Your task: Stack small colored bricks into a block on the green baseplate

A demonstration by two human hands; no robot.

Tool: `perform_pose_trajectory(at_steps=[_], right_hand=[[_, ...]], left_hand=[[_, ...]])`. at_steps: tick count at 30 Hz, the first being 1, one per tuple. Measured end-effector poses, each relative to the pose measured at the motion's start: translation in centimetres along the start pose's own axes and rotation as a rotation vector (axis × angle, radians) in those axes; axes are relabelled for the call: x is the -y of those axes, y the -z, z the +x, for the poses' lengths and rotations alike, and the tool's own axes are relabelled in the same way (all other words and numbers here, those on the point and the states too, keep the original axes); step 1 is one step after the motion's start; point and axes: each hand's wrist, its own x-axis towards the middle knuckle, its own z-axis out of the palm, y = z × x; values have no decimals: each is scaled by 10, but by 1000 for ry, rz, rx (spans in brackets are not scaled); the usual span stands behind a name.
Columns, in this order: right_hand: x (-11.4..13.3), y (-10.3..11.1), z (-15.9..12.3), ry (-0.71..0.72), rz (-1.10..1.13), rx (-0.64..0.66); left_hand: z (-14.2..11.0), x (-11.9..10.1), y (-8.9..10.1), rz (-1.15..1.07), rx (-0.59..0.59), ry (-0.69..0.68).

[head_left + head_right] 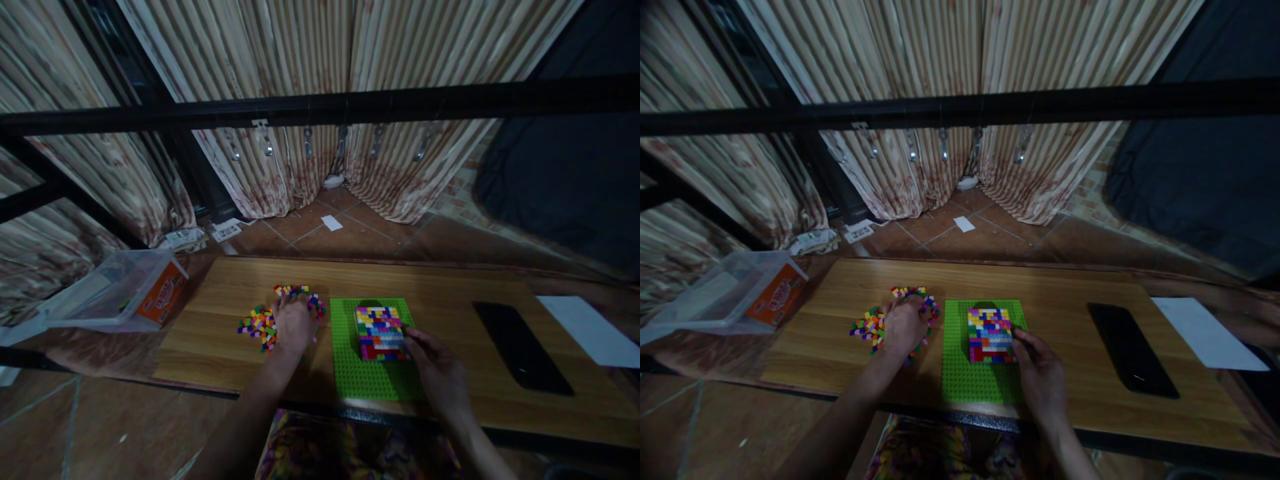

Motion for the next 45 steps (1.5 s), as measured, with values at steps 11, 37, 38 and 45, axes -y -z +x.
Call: perform_pose_trajectory(at_steps=[11, 37, 38, 45], right_hand=[[14, -6, -11, 101, 39, 9], [26, -9, -26, 93, 149, 66], [26, -10, -27, 101, 148, 73], [43, -16, -38, 175, 112, 159]], left_hand=[[-21, 6, 11, -1087, 137, 65], [-41, -53, 17, -1302, 115, -103], [-42, -54, 16, -1300, 116, -102], [-46, -55, 10, -1408, 177, -26]])
